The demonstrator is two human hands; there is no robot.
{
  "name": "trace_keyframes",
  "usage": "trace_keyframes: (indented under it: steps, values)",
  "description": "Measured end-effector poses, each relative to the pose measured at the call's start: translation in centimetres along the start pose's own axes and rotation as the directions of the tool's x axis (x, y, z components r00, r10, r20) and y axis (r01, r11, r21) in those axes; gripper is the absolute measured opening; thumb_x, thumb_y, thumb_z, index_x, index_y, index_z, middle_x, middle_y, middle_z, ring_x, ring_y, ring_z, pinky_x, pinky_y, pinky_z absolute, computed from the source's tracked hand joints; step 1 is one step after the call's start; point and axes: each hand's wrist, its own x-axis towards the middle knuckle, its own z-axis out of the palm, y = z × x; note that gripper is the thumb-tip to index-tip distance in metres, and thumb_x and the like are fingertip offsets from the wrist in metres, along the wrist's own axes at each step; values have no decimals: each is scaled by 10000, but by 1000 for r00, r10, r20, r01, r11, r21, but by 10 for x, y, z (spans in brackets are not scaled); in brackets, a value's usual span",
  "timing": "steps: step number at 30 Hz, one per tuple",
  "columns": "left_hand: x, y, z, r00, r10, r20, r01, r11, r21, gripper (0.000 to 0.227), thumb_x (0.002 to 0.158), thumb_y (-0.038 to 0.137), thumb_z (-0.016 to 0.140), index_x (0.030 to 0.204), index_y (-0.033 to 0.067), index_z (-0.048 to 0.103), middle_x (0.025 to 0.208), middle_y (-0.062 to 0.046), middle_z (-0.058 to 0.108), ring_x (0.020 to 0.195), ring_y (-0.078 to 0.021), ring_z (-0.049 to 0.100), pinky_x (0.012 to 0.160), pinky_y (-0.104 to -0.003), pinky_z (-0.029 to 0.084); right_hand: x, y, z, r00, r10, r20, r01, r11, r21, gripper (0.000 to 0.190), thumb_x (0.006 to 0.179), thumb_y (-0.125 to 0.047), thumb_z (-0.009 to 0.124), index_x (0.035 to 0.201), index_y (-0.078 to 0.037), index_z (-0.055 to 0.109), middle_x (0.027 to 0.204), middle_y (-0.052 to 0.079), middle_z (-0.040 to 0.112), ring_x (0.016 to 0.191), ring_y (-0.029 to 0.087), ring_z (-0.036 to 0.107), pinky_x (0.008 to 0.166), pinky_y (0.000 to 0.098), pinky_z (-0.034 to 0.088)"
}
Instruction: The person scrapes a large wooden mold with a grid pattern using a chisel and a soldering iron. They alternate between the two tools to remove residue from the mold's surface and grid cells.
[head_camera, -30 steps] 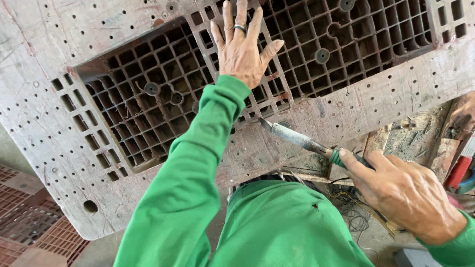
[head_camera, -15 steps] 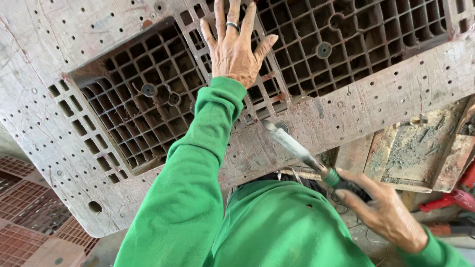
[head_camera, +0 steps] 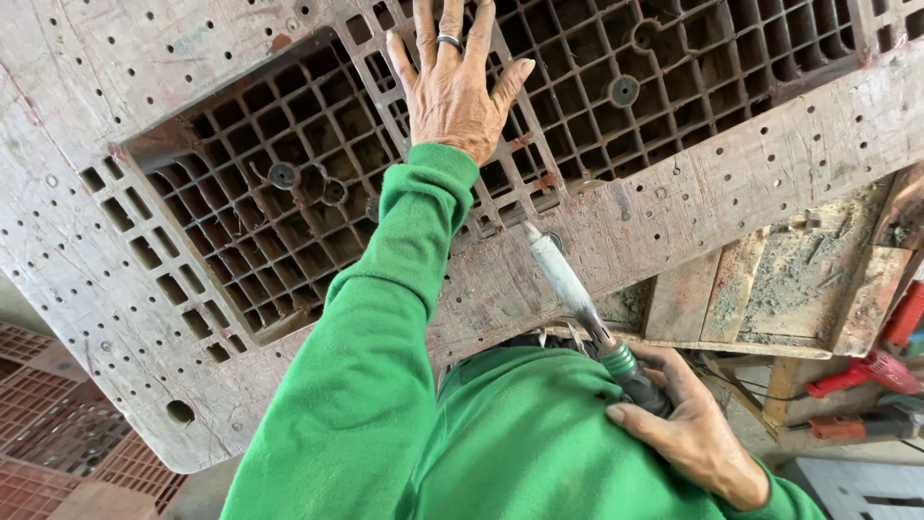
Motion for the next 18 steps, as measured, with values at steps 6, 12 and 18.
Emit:
trace_keyframes:
  steps: [6,12,18]
  values:
    - [0,-5,0,999,20,-44,-22,999,-30,714,1044,650,545,1595,215,414,1696,-65,210,1584,-357,93,1291,-661,18,1,-6,23,990,31,-140,-58,980,-192,601,888,-156,712,1466,-145,549,817,62,639,598,104,498,530,278,449]
    - [-1,-7,-1,999,27,-32,-29,997,-78,703,1034,626,548,1567,180,447,1682,-69,225,1570,-360,95,1275,-667,26,-3,-20,41,977,-14,-212,-58,942,-329,560,873,-200,695,1417,-158,568,728,22,668,537,91,512,488,273,459]
    - [-1,-11,-1,997,51,-61,-57,993,-99,669,1041,614,544,1533,163,493,1683,-74,213,1572,-358,78,1277,-673,22,-5,-27,55,967,7,-254,-94,938,-335,556,896,-239,695,1438,-189,581,717,56,652,557,101,519,508,289,466]
